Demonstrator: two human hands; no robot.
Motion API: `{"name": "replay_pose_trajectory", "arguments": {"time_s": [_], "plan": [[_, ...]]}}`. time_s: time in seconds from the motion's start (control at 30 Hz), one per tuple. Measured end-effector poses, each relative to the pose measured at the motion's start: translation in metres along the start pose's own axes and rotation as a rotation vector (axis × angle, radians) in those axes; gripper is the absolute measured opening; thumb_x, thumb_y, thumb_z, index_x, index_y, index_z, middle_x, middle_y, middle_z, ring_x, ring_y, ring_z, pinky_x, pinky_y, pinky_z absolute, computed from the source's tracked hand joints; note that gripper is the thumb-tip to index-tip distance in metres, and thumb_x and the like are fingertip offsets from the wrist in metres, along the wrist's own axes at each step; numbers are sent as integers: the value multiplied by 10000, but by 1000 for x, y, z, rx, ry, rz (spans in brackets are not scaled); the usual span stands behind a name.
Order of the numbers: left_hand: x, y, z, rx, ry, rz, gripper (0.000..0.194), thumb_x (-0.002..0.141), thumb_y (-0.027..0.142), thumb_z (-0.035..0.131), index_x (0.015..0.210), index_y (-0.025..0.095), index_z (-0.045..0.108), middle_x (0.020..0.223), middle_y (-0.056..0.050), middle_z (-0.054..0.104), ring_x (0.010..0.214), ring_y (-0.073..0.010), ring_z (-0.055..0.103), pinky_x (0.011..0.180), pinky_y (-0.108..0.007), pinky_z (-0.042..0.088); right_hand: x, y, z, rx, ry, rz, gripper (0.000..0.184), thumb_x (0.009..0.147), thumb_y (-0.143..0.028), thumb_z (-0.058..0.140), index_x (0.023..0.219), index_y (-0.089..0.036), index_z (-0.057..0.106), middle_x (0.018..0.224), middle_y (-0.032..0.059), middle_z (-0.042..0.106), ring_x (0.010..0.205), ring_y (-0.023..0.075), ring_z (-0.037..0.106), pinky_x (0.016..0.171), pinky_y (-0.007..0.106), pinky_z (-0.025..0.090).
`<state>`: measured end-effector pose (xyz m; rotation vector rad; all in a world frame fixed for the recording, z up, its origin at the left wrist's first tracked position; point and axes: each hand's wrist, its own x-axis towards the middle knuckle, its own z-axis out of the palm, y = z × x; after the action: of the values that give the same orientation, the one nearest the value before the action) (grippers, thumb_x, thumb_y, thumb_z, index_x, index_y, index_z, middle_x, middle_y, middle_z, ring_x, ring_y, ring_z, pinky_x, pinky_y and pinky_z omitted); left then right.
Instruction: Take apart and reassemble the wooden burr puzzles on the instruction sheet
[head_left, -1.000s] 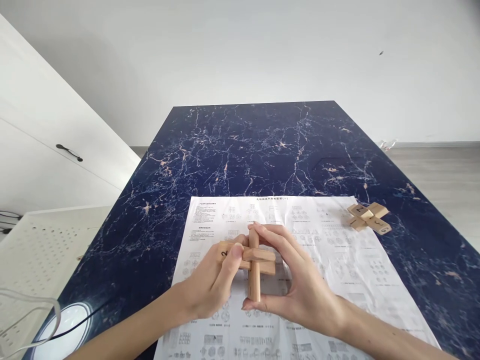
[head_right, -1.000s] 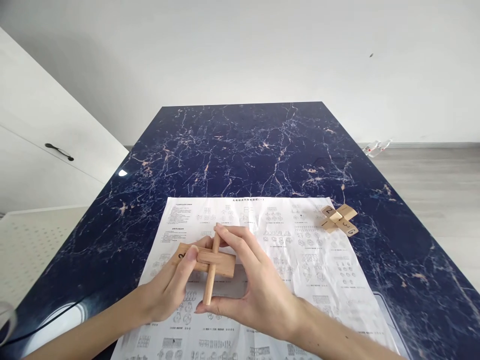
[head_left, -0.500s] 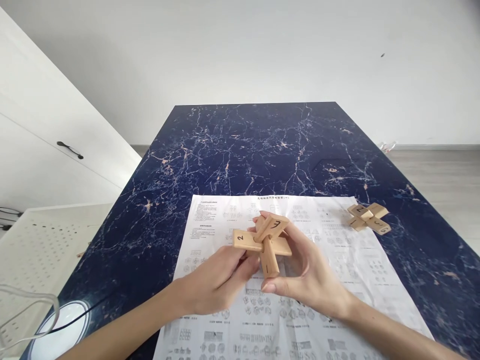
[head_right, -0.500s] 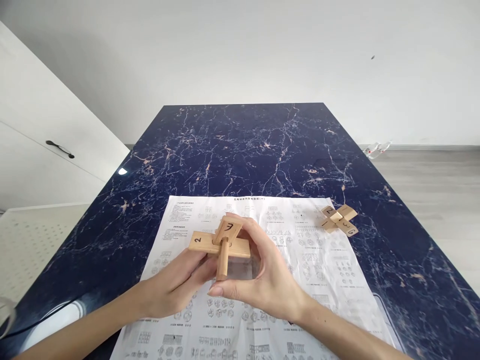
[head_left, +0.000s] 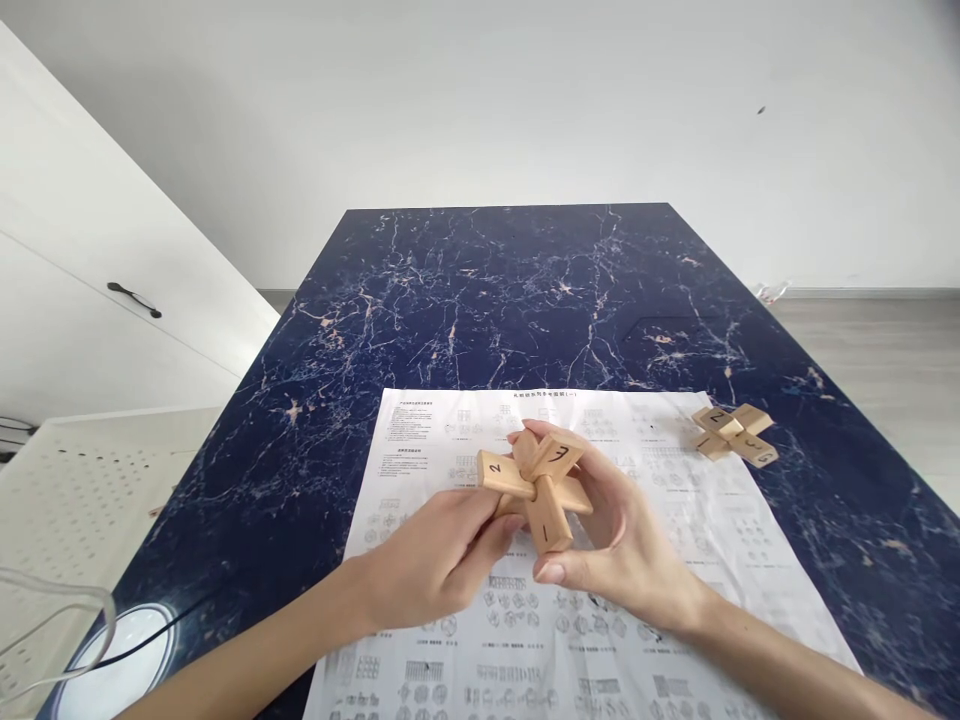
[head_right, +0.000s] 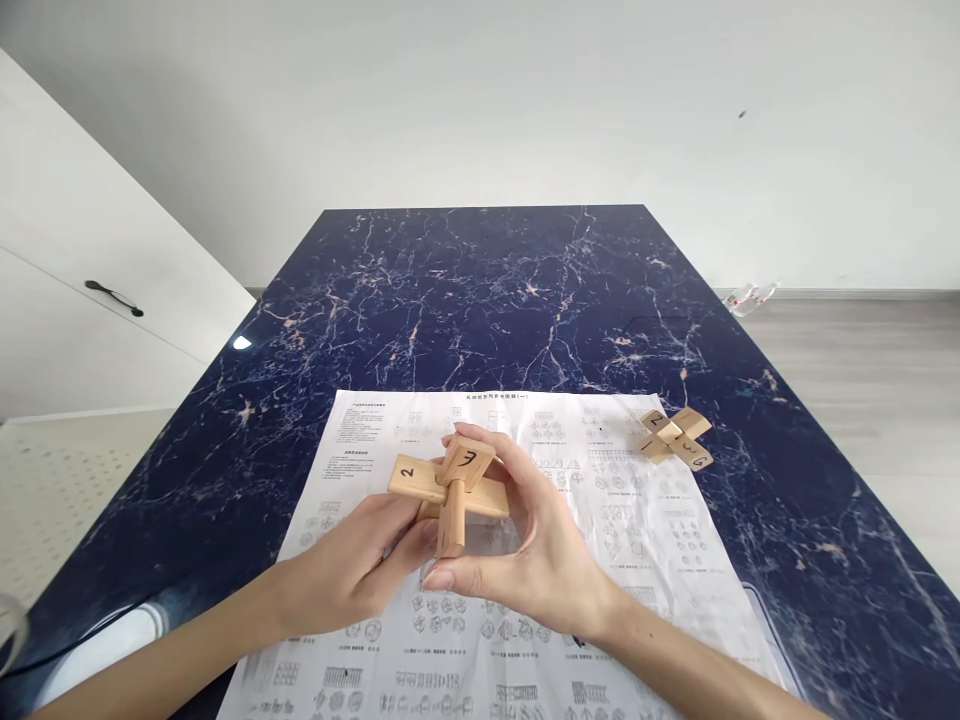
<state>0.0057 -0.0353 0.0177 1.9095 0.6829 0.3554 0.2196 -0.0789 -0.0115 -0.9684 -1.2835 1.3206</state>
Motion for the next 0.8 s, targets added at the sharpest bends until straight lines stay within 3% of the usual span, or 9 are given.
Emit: {"name": "replay_pose_trajectory", "arguments": {"time_s": [0.27,0.4,0.5,0.63,0.8], "plan": [[-1,-3,-2,-95,10,-108,398,1162,433,346,865,209,488,734,24,514,617,-124,426,596,-285,361,-1,0,-5,-64,10,-43,938,775,-544,970,1564,-331,509,1514,136,652,1356,372,675,1115,553,598],[-2,-2,-3,-137,6,-184,370,1152,494,382,1075,200,592,696,49,491,579,-118,424,561,-268,335,2,-3,-15,-221,77,-106,903,836,-530,922,1591,-331,470,1552,143,590,1385,381,641,1140,589,570],[-3,-2,-3,-135,-13,-197,366,1139,502,424,1208,202,622,716,45,500,609,-127,441,571,-269,336,11,-7,-29,-459,183,-248,834,875,-459,895,1584,-340,472,1535,136,561,1412,388,598,1147,619,553],[-3,-2,-5,-115,-37,-204,418,1140,536,412,1190,199,655,726,38,505,610,-123,426,572,-271,335,25,-14,-50,-923,315,-485,777,901,-387,864,1569,-344,470,1480,143,551,1430,407,549,1172,675,510],[-3,-1,-7,-100,-44,-177,377,1140,485,428,1171,195,668,701,46,491,573,-111,389,549,-264,319,30,-24,-73,-1165,368,-495,778,953,-437,795,1619,-339,406,1514,165,521,1422,418,557,1137,666,545]]}}
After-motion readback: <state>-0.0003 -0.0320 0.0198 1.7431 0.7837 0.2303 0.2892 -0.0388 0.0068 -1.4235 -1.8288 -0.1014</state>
